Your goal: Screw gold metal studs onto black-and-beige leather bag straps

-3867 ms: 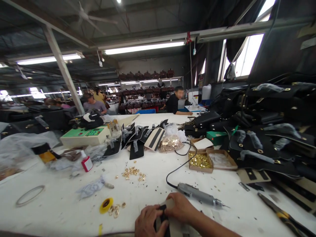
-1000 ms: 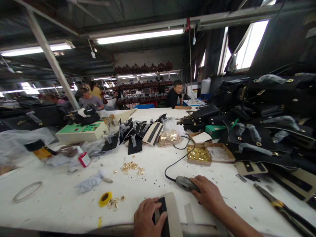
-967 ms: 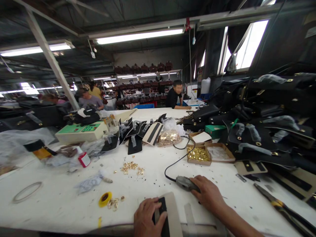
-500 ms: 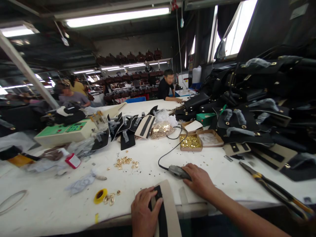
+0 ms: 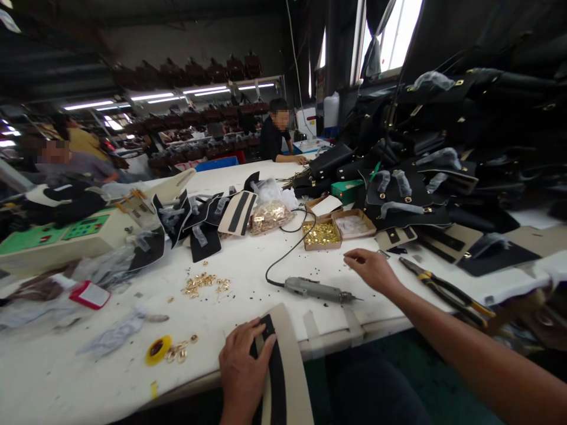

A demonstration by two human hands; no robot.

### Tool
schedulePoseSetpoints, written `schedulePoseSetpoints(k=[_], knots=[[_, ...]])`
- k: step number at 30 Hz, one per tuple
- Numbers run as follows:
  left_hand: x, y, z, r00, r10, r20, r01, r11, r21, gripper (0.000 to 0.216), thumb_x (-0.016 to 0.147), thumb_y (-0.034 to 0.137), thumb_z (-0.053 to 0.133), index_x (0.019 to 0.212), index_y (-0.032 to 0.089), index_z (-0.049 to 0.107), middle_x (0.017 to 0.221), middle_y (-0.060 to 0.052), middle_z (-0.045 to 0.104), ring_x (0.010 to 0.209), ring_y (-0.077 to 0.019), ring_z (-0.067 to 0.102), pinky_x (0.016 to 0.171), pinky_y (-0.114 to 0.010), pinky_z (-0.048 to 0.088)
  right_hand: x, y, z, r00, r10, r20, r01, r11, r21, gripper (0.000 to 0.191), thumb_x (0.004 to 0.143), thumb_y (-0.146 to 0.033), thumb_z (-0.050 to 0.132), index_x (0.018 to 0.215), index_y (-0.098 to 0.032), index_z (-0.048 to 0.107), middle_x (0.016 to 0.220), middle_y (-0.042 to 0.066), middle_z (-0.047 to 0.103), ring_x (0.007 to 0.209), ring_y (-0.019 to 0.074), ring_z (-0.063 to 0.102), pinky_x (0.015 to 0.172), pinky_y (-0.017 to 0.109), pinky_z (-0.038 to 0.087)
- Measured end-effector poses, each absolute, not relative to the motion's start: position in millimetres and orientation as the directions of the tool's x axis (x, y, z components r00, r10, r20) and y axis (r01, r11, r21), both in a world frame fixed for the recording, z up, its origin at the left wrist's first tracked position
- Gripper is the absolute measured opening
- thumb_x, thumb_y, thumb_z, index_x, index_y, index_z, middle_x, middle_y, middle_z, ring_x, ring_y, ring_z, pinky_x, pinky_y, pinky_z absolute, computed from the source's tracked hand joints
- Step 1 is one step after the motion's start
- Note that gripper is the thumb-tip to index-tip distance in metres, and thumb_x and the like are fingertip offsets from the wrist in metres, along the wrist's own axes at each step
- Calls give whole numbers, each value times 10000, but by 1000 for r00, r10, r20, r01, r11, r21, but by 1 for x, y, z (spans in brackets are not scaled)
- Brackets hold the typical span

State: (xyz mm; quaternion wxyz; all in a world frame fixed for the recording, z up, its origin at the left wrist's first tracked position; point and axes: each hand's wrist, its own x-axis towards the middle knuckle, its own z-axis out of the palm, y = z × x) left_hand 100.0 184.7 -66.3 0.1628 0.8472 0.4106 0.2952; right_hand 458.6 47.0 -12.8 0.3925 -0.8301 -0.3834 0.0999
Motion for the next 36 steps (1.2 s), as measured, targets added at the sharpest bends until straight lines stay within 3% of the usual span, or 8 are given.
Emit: schedulePoseSetpoints(k=[6, 12, 17, 25, 32, 36], knots=[[101, 184, -65, 501, 783, 370, 602, -622, 501, 285, 838, 510, 672, 970, 273, 757, 1157, -53, 748, 1155, -323, 606, 1008, -522, 444, 496, 35, -37, 716, 697, 38, 515, -491, -703, 241, 825, -386, 621, 898, -230, 788, 837, 29, 776, 775, 219, 700, 729, 319, 499], [103, 186, -65, 518, 750, 412, 571, -662, 486, 292, 846, 509, 667, 960, 254, 753, 1128, -60, 752, 1119, -312, 622, 1009, -518, 465, 495, 34, -51, 699, 711, 81, 558, -471, -683, 212, 793, -361, 646, 895, -244, 792, 958, 32, 782, 885, 226, 694, 836, 319, 492], [103, 187, -65, 523, 751, 403, 581, -660, 476, 290, 844, 511, 673, 966, 261, 753, 1128, -53, 751, 1123, -307, 621, 1009, -512, 473, 518, 26, -48, 804, 586, 100, 477, -536, -696, 336, 850, -417, 564, 1013, -202, 764, 912, 54, 774, 811, 226, 694, 759, 325, 494], [101, 190, -69, 529, 754, 389, 588, -657, 472, 364, 847, 584, 641, 982, 266, 755, 1138, -57, 749, 1147, -314, 606, 1036, -524, 455, 530, 17, -48, 821, 563, 91, 441, -525, -728, 244, 792, -415, 650, 872, -218, 771, 765, 31, 750, 688, 206, 675, 668, 307, 488], [101, 192, -72, 529, 763, 371, 592, -645, 483, 462, 830, 677, 609, 982, 266, 755, 1146, -66, 744, 1161, -324, 596, 1062, -544, 438, 555, 11, -24, 898, 426, 109, 331, -492, -805, 465, 935, -484, 461, 1111, -125, 700, 823, 85, 732, 675, 183, 688, 535, 251, 505], [100, 194, -73, 535, 762, 366, 591, -647, 482, 466, 825, 679, 612, 985, 265, 753, 1141, -63, 745, 1161, -320, 599, 1077, -546, 433, 560, 7, -19, 876, 468, 119, 375, -505, -777, 415, 906, -481, 531, 1065, -155, 731, 790, 57, 729, 651, 175, 675, 541, 251, 498]])
